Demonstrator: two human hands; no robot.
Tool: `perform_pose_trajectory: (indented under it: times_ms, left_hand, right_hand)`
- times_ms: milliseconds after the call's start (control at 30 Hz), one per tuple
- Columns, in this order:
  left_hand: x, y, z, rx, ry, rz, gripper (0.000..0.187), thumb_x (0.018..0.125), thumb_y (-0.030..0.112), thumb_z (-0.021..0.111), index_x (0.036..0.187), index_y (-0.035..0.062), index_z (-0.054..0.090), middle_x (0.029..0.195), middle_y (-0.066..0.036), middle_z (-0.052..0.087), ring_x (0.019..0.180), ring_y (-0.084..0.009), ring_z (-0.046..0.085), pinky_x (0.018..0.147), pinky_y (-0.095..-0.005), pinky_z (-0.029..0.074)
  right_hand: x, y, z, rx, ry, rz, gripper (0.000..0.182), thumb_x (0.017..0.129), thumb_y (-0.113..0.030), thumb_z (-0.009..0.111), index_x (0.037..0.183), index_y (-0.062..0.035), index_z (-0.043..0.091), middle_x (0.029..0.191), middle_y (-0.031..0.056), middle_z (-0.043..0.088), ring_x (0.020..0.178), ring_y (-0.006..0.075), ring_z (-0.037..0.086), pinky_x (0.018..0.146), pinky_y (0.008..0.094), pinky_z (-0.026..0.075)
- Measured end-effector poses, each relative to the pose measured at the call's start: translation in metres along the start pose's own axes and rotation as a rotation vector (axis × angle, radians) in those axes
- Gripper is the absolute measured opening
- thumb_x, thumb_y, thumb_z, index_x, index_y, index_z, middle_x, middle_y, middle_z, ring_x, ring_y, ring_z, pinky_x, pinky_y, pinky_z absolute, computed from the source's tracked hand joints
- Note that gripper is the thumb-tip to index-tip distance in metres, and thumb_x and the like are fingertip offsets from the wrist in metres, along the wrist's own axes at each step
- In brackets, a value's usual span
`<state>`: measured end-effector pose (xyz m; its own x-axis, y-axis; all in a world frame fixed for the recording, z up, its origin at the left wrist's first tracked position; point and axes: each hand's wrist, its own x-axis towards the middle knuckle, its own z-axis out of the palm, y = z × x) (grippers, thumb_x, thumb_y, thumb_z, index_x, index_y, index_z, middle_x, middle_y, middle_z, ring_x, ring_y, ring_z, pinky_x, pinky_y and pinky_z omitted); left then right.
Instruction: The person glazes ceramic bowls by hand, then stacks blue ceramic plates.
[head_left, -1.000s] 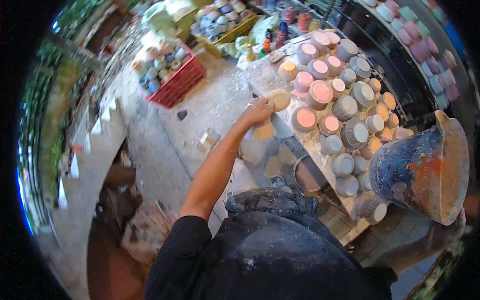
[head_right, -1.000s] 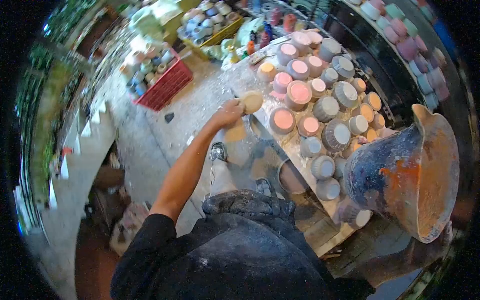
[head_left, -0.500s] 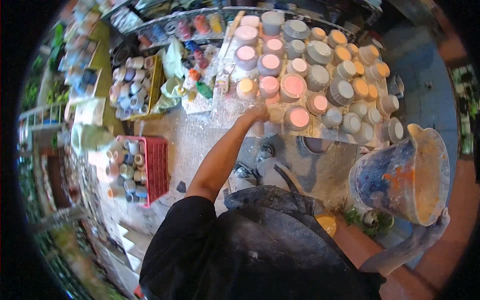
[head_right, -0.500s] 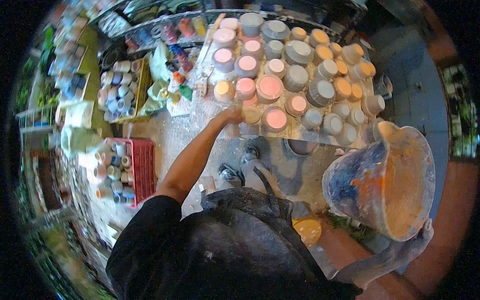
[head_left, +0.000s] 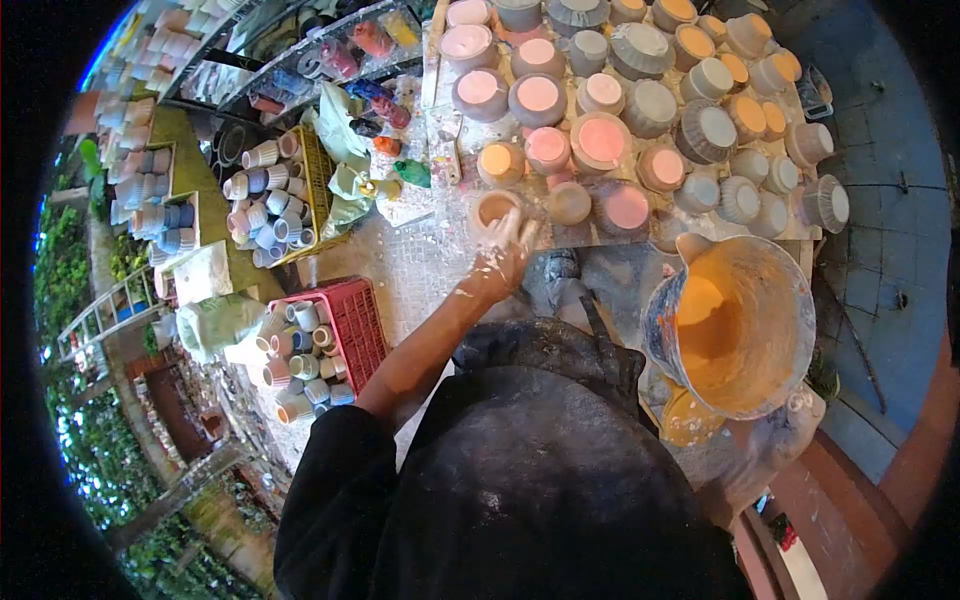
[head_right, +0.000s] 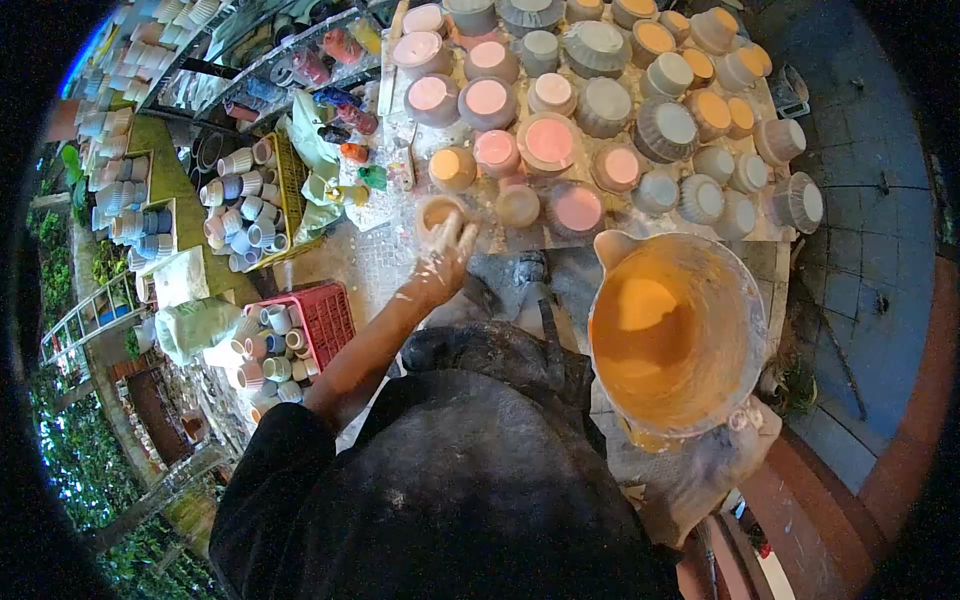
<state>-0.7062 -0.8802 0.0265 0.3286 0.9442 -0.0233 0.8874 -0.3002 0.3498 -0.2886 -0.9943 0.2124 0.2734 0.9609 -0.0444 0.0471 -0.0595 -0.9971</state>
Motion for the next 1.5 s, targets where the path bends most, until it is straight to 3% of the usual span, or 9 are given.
perform_pose_trajectory:
  times_ms: [133,267,400,433,567,667,800,833,1500]
  left_hand:
    - [-0.01,-0.039,0.052,-0.032,-0.06,0.156,0.041,0.078,0.003,0.049,0.119,-0.0006,0.051,0.114,-0.022,0.046,0.105,-0.0352,0.051,0.09,-0.0427,0.043]
    - [-0.015,-0.059,0.015,-0.024,0.201,0.337,0.036,0.07,0.012,0.061,0.104,0.0002,0.056,0.107,-0.02,0.05,0.106,-0.0368,0.049,0.089,-0.0482,0.042]
    - [-0.011,-0.103,0.006,-0.533,0.164,-0.366,0.054,0.073,0.024,0.071,0.115,-0.0001,0.047,0.103,-0.024,0.051,0.091,-0.0429,0.055,0.079,-0.0503,0.045]
    - [-0.015,-0.122,0.033,-0.64,0.116,-0.407,0.057,0.077,0.03,0.07,0.119,0.0002,0.044,0.101,-0.027,0.053,0.085,-0.0447,0.057,0.074,-0.0492,0.047]
    - [-0.008,-0.14,0.047,-0.786,-0.065,-0.222,0.057,0.078,0.029,0.07,0.119,-0.0015,0.042,0.092,-0.025,0.059,0.081,-0.039,0.061,0.069,-0.045,0.049]
    - [-0.013,-0.13,0.06,-0.773,-0.159,-0.249,0.054,0.081,0.025,0.069,0.119,-0.0022,0.04,0.075,-0.018,0.063,0.068,-0.028,0.064,0.061,-0.0399,0.05]
    - [-0.021,-0.134,0.071,-0.845,-0.085,-0.238,0.049,0.081,0.021,0.068,0.117,0.0002,0.042,0.085,-0.021,0.064,0.076,-0.0345,0.064,0.069,-0.0425,0.051]
    - [-0.019,-0.135,0.068,-0.732,-0.249,-0.339,0.053,0.081,0.023,0.067,0.121,0.002,0.04,0.09,-0.023,0.063,0.084,-0.0375,0.064,0.074,-0.0451,0.051]
    - [-0.033,-0.171,0.066,-0.733,-0.358,-0.199,0.055,0.082,0.021,0.063,0.125,0.0014,0.034,0.096,-0.024,0.063,0.093,-0.0418,0.06,0.083,-0.0459,0.049]
  right_hand:
    - [-0.014,-0.007,0.068,-0.016,0.195,0.09,0.039,0.08,-0.032,0.066,0.084,0.0059,0.059,0.076,0.0057,0.06,0.065,0.0119,0.054,0.06,0.0245,0.043]
    - [-0.027,-0.016,0.137,-0.095,0.28,0.153,0.039,0.079,-0.031,0.068,0.081,0.0066,0.06,0.073,0.0053,0.059,0.062,0.0113,0.053,0.057,0.0238,0.042]
    - [-0.031,-0.017,0.192,-0.363,0.139,-0.01,0.032,0.076,-0.026,0.069,0.082,0.0045,0.061,0.068,0.0038,0.058,0.061,0.0107,0.053,0.058,0.025,0.042]
    - [-0.035,-0.017,0.198,-0.505,0.088,0.004,0.031,0.075,-0.024,0.07,0.083,0.0041,0.062,0.068,0.0039,0.058,0.062,0.0107,0.053,0.058,0.0257,0.042]
    - [-0.043,0.005,0.246,-0.862,0.054,0.048,0.028,0.072,-0.02,0.074,0.084,0.0033,0.064,0.067,0.0061,0.062,0.059,0.0139,0.057,0.06,0.0308,0.047]
    - [-0.025,0.005,0.294,-0.96,-0.085,0.109,0.027,0.073,-0.02,0.074,0.082,0.0034,0.064,0.066,0.009,0.063,0.057,0.0164,0.058,0.059,0.0319,0.047]
    - [-0.003,0.006,0.35,-0.964,-0.224,0.236,0.024,0.075,-0.019,0.074,0.081,0.0029,0.064,0.066,0.0137,0.064,0.057,0.019,0.06,0.057,0.0321,0.047]
    - [0.001,0.009,0.358,-0.975,-0.246,0.238,0.024,0.076,-0.019,0.073,0.08,0.0031,0.065,0.066,0.0141,0.065,0.057,0.0202,0.06,0.056,0.0324,0.047]
    - [0.04,0.011,0.414,-1.126,-0.471,0.351,0.025,0.08,-0.02,0.068,0.077,0.0054,0.065,0.069,0.0216,0.064,0.061,0.0327,0.063,0.058,0.0396,0.047]
